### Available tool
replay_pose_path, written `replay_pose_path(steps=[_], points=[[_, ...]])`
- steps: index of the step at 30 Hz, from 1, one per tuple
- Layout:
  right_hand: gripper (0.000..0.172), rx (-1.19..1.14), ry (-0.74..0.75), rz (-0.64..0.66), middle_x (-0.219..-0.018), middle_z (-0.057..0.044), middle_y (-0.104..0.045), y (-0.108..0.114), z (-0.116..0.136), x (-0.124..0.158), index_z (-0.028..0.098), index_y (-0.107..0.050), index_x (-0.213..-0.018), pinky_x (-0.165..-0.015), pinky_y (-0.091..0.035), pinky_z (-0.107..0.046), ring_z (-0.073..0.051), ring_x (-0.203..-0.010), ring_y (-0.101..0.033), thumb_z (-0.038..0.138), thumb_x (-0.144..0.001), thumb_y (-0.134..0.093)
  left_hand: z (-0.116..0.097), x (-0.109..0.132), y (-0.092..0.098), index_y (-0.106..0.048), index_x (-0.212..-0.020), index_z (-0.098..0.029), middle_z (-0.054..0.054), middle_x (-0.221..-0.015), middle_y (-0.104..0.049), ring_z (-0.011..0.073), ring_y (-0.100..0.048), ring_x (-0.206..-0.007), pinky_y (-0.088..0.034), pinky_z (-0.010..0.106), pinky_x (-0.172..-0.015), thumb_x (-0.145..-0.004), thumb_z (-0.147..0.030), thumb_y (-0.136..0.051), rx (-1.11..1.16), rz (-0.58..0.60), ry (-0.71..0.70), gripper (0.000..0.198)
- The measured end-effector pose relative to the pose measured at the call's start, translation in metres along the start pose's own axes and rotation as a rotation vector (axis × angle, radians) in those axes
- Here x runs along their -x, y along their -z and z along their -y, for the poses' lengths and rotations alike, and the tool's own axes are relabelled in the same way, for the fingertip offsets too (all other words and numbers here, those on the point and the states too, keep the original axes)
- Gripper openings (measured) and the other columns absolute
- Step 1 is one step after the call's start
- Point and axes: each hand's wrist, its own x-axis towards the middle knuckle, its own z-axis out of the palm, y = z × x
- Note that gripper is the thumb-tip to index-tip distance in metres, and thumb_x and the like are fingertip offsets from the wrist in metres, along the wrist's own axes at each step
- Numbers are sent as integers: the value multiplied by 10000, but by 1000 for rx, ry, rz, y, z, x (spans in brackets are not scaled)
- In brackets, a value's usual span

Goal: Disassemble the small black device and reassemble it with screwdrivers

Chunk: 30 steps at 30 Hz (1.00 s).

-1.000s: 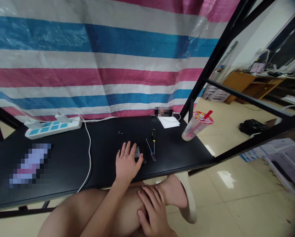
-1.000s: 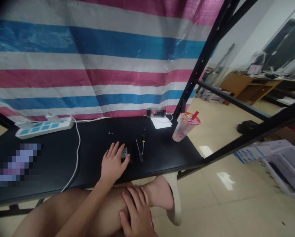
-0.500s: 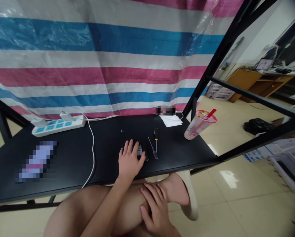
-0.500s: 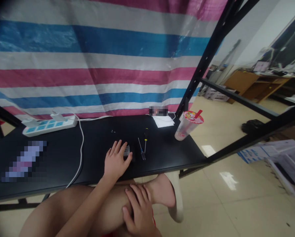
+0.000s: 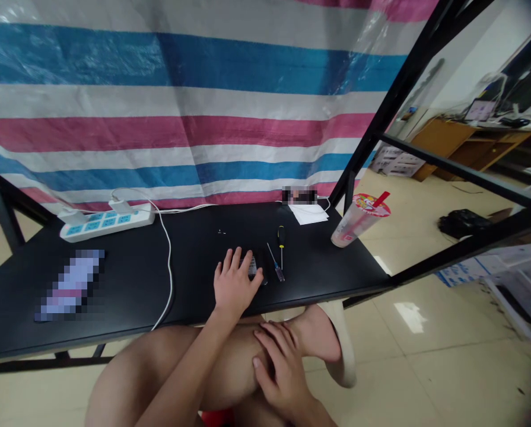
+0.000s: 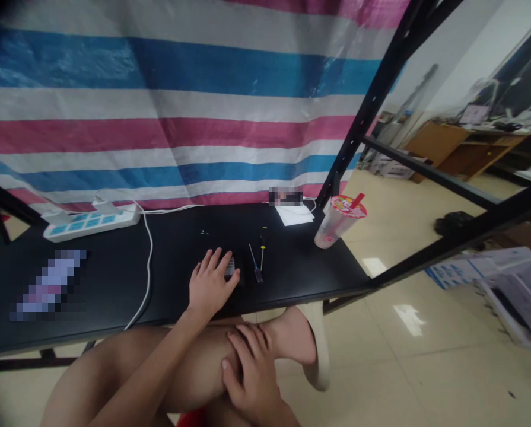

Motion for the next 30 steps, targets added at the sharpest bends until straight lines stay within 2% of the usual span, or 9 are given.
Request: replay_pose_path(steps=[4,8,11,15,17,19,23,27,30], points=[[434,-51,-30,-8,-1391,-108,-679,4,7,-4,250,-624,-1385,-1116,-494,-563,-311,-1279,-635,276,-953,-653,0,0,0,-630,-1497,-269,116,-1635,-509,379,-394,-1559,-385,618,-1203,-1014,-475,-542,-3,5,3,533],[270,-140,-15,-81,-1199,-79,-745,18,14,-20,261,-688,-1236,-1029,-554,-475,-261,-1173,-665,200,-990,-592,-1,0,-1,-618,-1510,-238,132,-1634,-507,385,-399,-1553,-376,618,-1207,-1020,-482,-535,-9,2,-3,554],[241,-78,-16,-214,-1117,-68,-770,32,11,-50,265,-712,-1186,-997,-526,-492,-274,-1119,-654,197,-1001,-574,0,1,1,-602,-1524,-241,128,-1640,-500,376,-394,-1553,-367,598,-1218,-1025,-487,-532,25,-19,0,560],[351,118,-184,-226,-1297,-91,-749,39,8,-99,243,-679,-1345,-1067,-421,-563,-346,-1247,-559,306,-1017,-570,2,7,12,-562,-1552,-208,155,-1643,-476,361,-414,-1519,-429,520,-1161,-1054,-490,-477,84,-152,69,578],[445,188,-224,-169,-1392,-123,-710,36,11,-117,219,-629,-1438,-1050,-392,-598,-390,-1276,-515,338,-1015,-559,5,11,18,-565,-1541,-169,192,-1554,-547,381,-503,-1401,-460,535,-1091,-1058,-480,-448,57,-201,199,586],[514,222,-247,-108,-1430,-168,-684,30,17,-128,185,-595,-1485,-1020,-386,-618,-425,-1280,-497,373,-1009,-559,8,14,22,-608,-1491,-128,218,-1451,-606,412,-548,-1286,-471,572,-1027,-1046,-506,-444,10,-188,335,606],[594,202,-330,-19,-1482,-207,-636,18,27,-140,163,-528,-1550,-1015,-401,-612,-446,-1300,-504,366,-992,-551,12,15,24,-716,-1339,-127,211,-1399,-634,428,-554,-1243,-465,597,-1014,-1033,-579,-434,16,-62,399,615],[705,-72,-511,-83,-1505,-206,-601,-1,23,-150,151,-441,-1604,-1053,-446,-549,-403,-1309,-542,402,-957,-568,13,12,25,-670,-1377,-123,205,-1467,-620,434,-544,-1326,-438,619,-1078,-1042,-575,-418,130,-9,411,617],[795,-363,-658,-190,-1416,-224,-636,-21,13,-154,144,-431,-1606,-1036,-485,-523,-376,-1266,-578,471,-906,-618,17,9,25,-567,-1486,-92,241,-1426,-651,430,-585,-1339,-432,618,-1110,-1053,-561,-407,324,-9,442,658]])
